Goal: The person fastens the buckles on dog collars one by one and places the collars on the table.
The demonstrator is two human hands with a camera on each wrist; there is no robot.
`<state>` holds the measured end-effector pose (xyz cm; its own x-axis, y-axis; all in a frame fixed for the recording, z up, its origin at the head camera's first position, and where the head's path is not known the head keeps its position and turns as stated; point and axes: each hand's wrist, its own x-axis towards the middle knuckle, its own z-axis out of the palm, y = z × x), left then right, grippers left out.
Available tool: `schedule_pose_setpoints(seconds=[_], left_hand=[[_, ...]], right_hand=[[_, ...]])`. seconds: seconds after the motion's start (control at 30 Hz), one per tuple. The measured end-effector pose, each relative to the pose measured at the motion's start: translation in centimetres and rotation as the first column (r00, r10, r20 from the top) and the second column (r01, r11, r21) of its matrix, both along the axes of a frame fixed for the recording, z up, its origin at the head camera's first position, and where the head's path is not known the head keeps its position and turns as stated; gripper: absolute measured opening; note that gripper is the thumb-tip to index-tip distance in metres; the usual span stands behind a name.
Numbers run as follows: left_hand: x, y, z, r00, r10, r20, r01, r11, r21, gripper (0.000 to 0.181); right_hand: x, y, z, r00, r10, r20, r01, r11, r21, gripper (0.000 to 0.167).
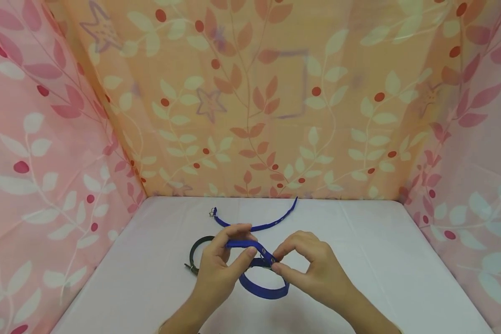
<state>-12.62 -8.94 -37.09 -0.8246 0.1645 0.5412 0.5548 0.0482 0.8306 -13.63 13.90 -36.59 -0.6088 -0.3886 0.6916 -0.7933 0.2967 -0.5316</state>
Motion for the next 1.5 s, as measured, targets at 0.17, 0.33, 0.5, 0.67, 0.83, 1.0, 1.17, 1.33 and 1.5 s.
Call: schedule_pose_setpoints(seconds=[0.17, 0.33, 0.5, 0.67, 0.83, 1.0, 1.17, 1.33, 1.5], left_hand=[[-0.6, 0.1, -0.1, 0.988, -0.003, 0.154, 0.019, 0.995, -0.102, 0.057], [-0.7, 0.2, -0.2, 0.947, 0.028, 0.32, 0.073, 0.952, -0.298, 0.041], [-0.6, 0.4, -0.7, 0.968, -0.058, 0.243, 0.117, 0.965, -0.236, 0.024], [-0.4, 0.6, -0.9, 0.986, -0.11, 0.122, 0.13, 0.977, -0.168, 0.015], [-0.1, 0.7, -0.8, 0.991, -0.095, 0.093, 0.11, 0.98, -0.169, 0.016], [0.1, 1.0, -0.7, 0.977, -0.093, 0.193, 0.128, 0.975, -0.182, 0.024], [0.2, 1.2, -0.9, 0.965, -0.012, 0.261, 0.06, 0.983, -0.175, 0.026], [0.3, 1.3, -0.9, 0.955, -0.057, 0.29, 0.085, 0.993, -0.084, 0.025], [0.3, 1.4, -0.8, 0.941, -0.128, 0.313, 0.143, 0.989, -0.024, 0.027]], right_hand=[[-0.1, -0.1, 0.1, 0.997, -0.054, -0.057, 0.052, 0.998, -0.038, 0.032], [-0.3, 0.0, -0.1, 0.99, -0.087, -0.109, 0.077, 0.993, -0.094, 0.035], [-0.5, 0.0, -0.2, 0.984, -0.047, -0.173, 0.028, 0.994, -0.107, 0.037], [-0.6, -0.1, -0.1, 0.968, -0.006, -0.253, -0.013, 0.997, -0.073, 0.026], [-0.7, -0.2, 0.1, 0.96, 0.008, -0.28, -0.035, 0.995, -0.089, 0.013], [-0.7, -0.5, 0.1, 0.957, 0.024, -0.288, -0.059, 0.991, -0.116, 0.015], [-0.5, -0.7, -0.2, 0.965, 0.021, -0.262, -0.056, 0.99, -0.127, 0.022], [-0.2, -0.7, -0.6, 0.976, -0.011, -0.217, -0.02, 0.989, -0.144, 0.043], [0.0, -0.8, -0.7, 0.984, -0.029, -0.178, 0.005, 0.99, -0.138, 0.058]])
